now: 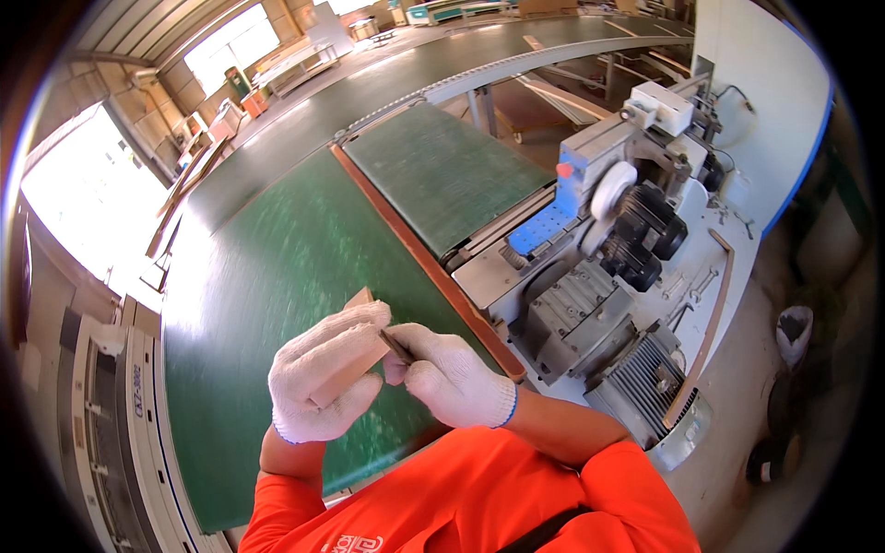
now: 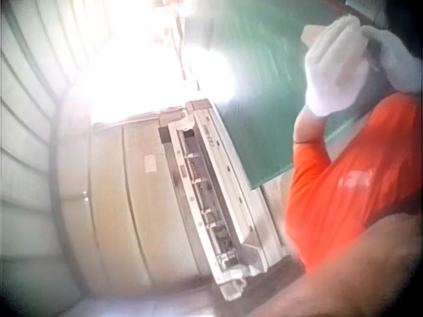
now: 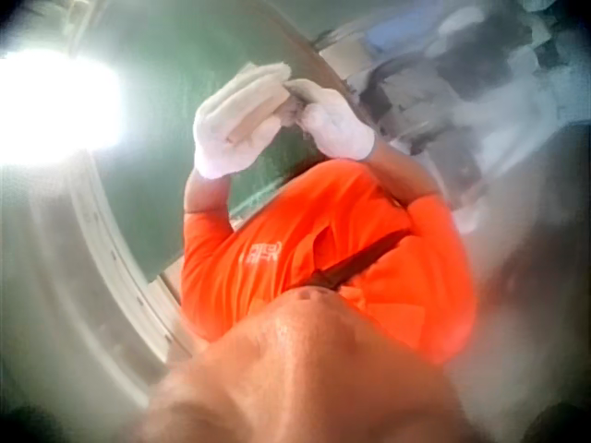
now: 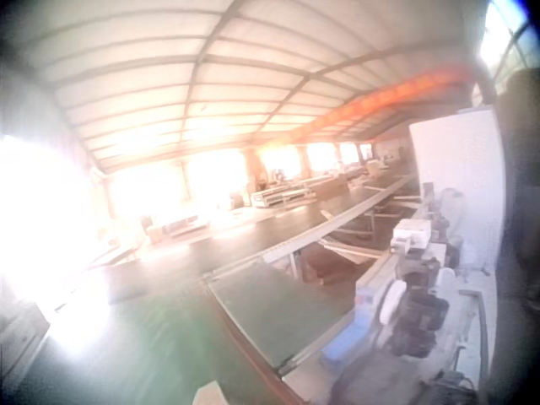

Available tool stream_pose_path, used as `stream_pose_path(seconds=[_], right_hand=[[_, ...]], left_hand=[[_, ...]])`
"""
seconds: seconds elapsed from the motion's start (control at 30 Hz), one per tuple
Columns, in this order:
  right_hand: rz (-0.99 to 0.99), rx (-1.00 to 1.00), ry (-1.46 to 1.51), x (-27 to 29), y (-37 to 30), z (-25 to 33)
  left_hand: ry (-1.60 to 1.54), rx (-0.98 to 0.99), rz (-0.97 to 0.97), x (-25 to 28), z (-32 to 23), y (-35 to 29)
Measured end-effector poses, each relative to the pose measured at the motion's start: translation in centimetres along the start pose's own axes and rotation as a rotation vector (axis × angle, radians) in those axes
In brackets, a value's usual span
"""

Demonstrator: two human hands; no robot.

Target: The person sands the edges of wood panels using a hand sanding block, picking up the panels one at a time and wiping them down.

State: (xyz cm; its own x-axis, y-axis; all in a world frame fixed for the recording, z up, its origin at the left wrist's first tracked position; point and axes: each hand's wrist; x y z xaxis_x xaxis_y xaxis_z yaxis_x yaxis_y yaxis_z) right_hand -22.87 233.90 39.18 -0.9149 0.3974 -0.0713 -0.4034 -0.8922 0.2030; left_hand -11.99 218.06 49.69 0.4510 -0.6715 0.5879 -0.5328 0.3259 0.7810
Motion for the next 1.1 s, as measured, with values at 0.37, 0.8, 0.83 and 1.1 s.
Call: stream_pose_path(seconds=[0.37,0.8,0.83,1.1], right_hand=[[0.003,-0.017,-0.310,1.1,-0.5,2.0],[-0.091,-0.093,-0.375,1.3,-2.1,2.9],[-0.087,-0.109,-0.370,1.3,-2.2,3.1],[-0.336,-0.335,0.012,1.0,-1.5,-1.4]], left_hand=[[-0.065,-0.042,0.089,-0.1,0.8,-0.8],[0.036,-0.109,0.055,-2.6,0.9,-1.3],[0.043,-0.112,0.049,-2.6,1.0,-1.5],[0.096,0.040,0.239,-3.5,4.1,-2.2]])
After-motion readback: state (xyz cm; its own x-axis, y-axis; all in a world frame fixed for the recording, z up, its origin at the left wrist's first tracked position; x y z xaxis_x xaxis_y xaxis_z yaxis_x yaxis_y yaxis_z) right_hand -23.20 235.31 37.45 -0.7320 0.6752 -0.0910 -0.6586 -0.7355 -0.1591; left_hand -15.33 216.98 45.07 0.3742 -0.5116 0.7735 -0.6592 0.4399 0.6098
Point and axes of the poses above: each hand's wrist, its own y-axis towards the middle knuckle, its own x-axis out of the back of the hand, z = x × y, and after that the axes turned 12 degrees about -x, right-handed
